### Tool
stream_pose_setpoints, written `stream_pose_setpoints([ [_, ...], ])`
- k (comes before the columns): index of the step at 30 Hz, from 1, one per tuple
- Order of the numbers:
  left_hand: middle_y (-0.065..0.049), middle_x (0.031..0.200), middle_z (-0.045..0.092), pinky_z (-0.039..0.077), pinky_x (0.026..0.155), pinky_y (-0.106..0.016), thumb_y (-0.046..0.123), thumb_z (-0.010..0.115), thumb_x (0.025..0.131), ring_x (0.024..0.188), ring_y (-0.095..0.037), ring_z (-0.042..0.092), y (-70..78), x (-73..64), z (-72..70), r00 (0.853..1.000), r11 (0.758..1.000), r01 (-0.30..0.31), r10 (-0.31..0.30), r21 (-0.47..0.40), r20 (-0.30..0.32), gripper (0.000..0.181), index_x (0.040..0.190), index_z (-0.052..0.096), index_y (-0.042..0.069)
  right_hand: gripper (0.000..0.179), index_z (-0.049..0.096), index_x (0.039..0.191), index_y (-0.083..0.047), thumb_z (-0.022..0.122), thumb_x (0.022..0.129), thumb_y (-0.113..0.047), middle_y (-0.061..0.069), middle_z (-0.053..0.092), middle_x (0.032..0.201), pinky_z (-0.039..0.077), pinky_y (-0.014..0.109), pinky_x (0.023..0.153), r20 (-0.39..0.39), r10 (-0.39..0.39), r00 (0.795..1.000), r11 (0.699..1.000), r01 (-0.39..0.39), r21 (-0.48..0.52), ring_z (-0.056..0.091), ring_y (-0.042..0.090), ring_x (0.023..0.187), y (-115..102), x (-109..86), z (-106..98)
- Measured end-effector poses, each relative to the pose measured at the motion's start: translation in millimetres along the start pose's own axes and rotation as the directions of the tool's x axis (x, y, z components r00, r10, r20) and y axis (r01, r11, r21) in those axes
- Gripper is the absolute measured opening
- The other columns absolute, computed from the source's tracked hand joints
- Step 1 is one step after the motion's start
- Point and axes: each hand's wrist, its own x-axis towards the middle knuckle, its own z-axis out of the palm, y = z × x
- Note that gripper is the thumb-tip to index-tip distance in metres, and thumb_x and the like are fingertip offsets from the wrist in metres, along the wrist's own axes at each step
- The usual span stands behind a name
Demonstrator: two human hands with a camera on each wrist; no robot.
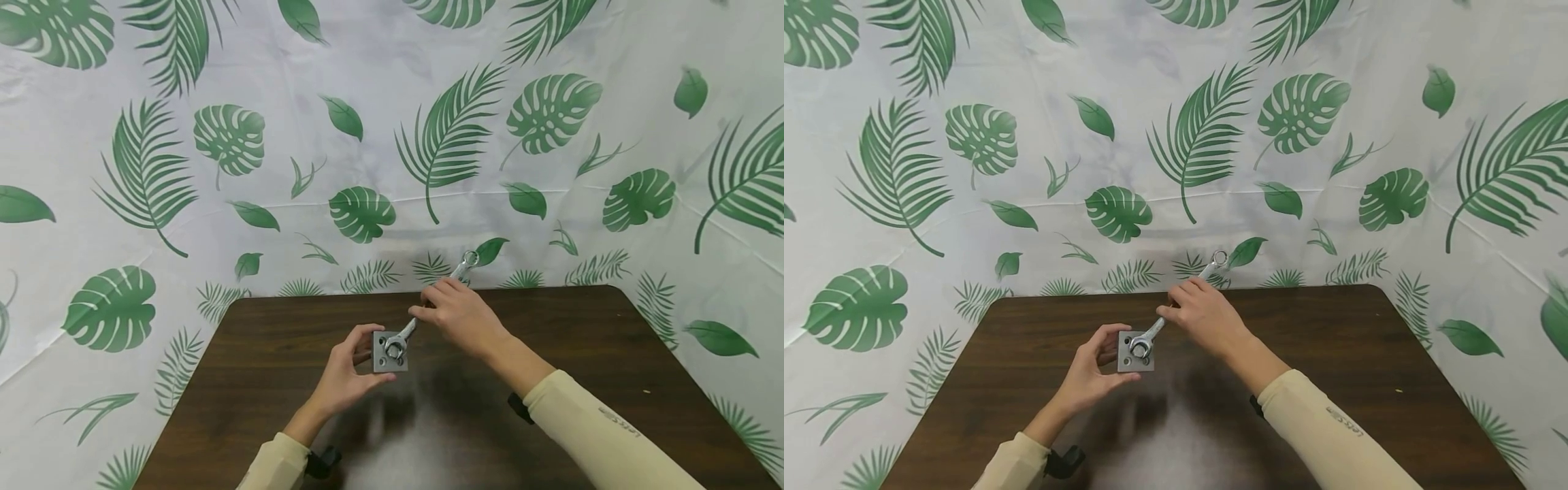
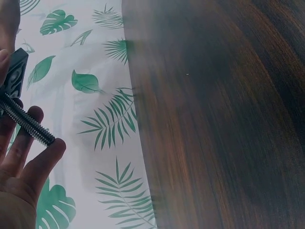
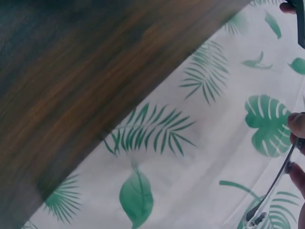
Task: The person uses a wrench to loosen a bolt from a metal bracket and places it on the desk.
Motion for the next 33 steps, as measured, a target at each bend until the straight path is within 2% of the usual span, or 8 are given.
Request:
stream_pose_setpoints([
  [7, -0.013, 0.112, 0.068, 0.056, 0.082, -0.045, -0.007, 0.086, 0.067, 0.102, -0.024, 0.066, 2.5, 0.3, -1.4, 1.000, 1.000, 0.008, -0.008, -0.018, -0.011, 0.072, 0.128, 0.050, 0.002, 0.047, 0.074, 0.115, -0.024, 0.081, 0.075, 0.000, 0.004, 0.060, 0.097, 0.050, 0.039, 0.087, 0.049, 0.113, 0.992, 0.993, -0.114, 0.016, 0.058, 0.025, 0.095, 0.8, -11.6, -5.8],
  [11, -0.010, 0.112, 0.068, 0.056, 0.082, -0.044, -0.006, 0.088, 0.066, 0.102, -0.024, 0.066, -14.2, -0.4, 0.2, 0.999, 1.000, 0.018, -0.019, -0.016, -0.039, 0.075, 0.130, 0.050, 0.006, 0.053, 0.074, 0.117, -0.022, 0.075, 0.073, 0.008, 0.000, 0.058, 0.092, 0.050, 0.031, 0.067, 0.113, 0.228, 0.967, 0.964, -0.241, 0.114, 0.054, 0.018, 0.080, -4.4, -23.5, -7.9],
  [14, -0.006, 0.113, 0.068, 0.056, 0.082, -0.041, -0.001, 0.089, 0.066, 0.102, -0.022, 0.066, -27.2, -1.2, 1.2, 0.998, 0.999, 0.033, -0.033, -0.003, -0.058, 0.078, 0.132, 0.050, 0.012, 0.052, 0.074, 0.117, -0.021, 0.068, 0.076, 0.010, -0.004, 0.058, 0.088, 0.039, 0.024, 0.049, 0.166, 0.316, 0.934, 0.916, -0.345, 0.202, 0.047, 0.011, 0.068, -13.9, -33.0, -10.5],
  [16, -0.003, 0.113, 0.068, 0.056, 0.082, -0.039, 0.003, 0.090, 0.067, 0.101, -0.019, 0.066, -30.3, -1.3, 1.0, 0.997, 0.999, 0.034, -0.034, 0.004, -0.067, 0.078, 0.132, 0.050, 0.016, 0.047, 0.074, 0.117, -0.020, 0.069, 0.078, 0.006, -0.006, 0.058, 0.086, 0.034, 0.022, 0.045, 0.206, 0.362, 0.909, 0.878, -0.407, 0.252, 0.044, 0.008, 0.063, -22.9, -37.7, -12.9],
  [21, 0.002, 0.110, 0.068, 0.056, 0.082, -0.037, 0.009, 0.090, 0.068, 0.099, -0.017, 0.067, -33.4, -2.0, 0.3, 0.995, 1.000, 0.025, -0.024, 0.009, -0.097, 0.076, 0.132, 0.051, 0.021, 0.037, 0.075, 0.115, -0.016, 0.077, 0.080, -0.005, -0.010, 0.059, 0.082, 0.039, 0.023, 0.050, 0.309, 0.431, 0.848, 0.781, -0.522, 0.342, 0.049, 0.004, 0.062, -50.3, -42.4, -17.5],
  [27, 0.003, 0.109, 0.069, 0.056, 0.082, -0.038, 0.010, 0.091, 0.068, 0.098, -0.017, 0.067, -35.4, -1.4, 1.6, 0.991, 1.000, 0.022, -0.020, 0.016, -0.131, 0.076, 0.132, 0.051, 0.022, 0.035, 0.073, 0.116, -0.009, 0.078, 0.081, -0.009, -0.013, 0.058, 0.080, 0.044, 0.025, 0.054, 0.415, 0.490, 0.766, 0.626, -0.641, 0.444, 0.053, 0.005, 0.066, -79.2, -41.3, -17.2],
  [30, 0.003, 0.108, 0.069, 0.056, 0.082, -0.039, 0.010, 0.091, 0.068, 0.098, -0.017, 0.068, -36.3, -0.7, 2.2, 0.988, 0.999, 0.023, -0.019, 0.028, -0.153, 0.077, 0.133, 0.051, 0.023, 0.035, 0.073, 0.115, -0.007, 0.076, 0.081, -0.009, -0.012, 0.059, 0.081, 0.043, 0.024, 0.054, 0.424, 0.492, 0.760, 0.591, -0.649, 0.478, 0.052, 0.004, 0.065, -89.6, -41.1, -15.5],
  [33, 0.004, 0.106, 0.069, 0.056, 0.083, -0.041, 0.009, 0.091, 0.067, 0.097, -0.016, 0.067, -35.5, -0.9, 1.7, 0.983, 0.999, 0.036, -0.029, 0.039, -0.179, 0.078, 0.133, 0.051, 0.022, 0.034, 0.073, 0.113, -0.005, 0.075, 0.080, -0.007, -0.011, 0.058, 0.078, 0.042, 0.023, 0.052, 0.421, 0.478, 0.771, 0.570, -0.637, 0.519, 0.050, 0.003, 0.062, -97.7, -40.6, -14.1],
])
